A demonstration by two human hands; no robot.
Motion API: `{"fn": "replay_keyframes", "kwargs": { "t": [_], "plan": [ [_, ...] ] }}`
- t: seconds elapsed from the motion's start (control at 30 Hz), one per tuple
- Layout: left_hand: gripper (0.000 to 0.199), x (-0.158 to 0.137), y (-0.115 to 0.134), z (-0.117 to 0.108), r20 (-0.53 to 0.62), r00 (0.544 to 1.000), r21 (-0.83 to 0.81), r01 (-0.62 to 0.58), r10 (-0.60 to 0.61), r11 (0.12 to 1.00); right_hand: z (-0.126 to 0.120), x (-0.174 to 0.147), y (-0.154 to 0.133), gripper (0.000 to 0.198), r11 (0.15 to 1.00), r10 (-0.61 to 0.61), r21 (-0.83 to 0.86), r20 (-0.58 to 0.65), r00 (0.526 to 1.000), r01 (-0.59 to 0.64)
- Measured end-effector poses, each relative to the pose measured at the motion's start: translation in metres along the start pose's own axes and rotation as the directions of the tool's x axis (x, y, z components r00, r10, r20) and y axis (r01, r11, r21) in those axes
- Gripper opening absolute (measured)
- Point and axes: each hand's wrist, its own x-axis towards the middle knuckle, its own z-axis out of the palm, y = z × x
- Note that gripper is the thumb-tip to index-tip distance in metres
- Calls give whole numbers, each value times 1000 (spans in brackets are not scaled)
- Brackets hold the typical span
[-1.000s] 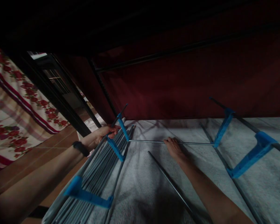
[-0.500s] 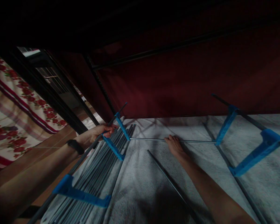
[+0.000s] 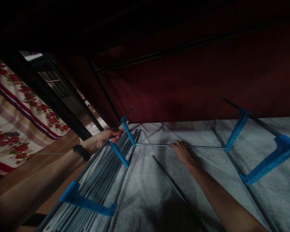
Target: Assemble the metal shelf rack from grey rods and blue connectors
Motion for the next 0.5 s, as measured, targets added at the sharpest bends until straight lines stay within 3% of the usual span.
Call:
{"fn": "replay_keyframes", "kwargs": {
  "t": [0.5],
  "plan": [
    [13,-3,3,-5,-31,999,-45,21,-22,999,4,-3,8,47,998,-28,56,-41,999,31]
  ]
}}
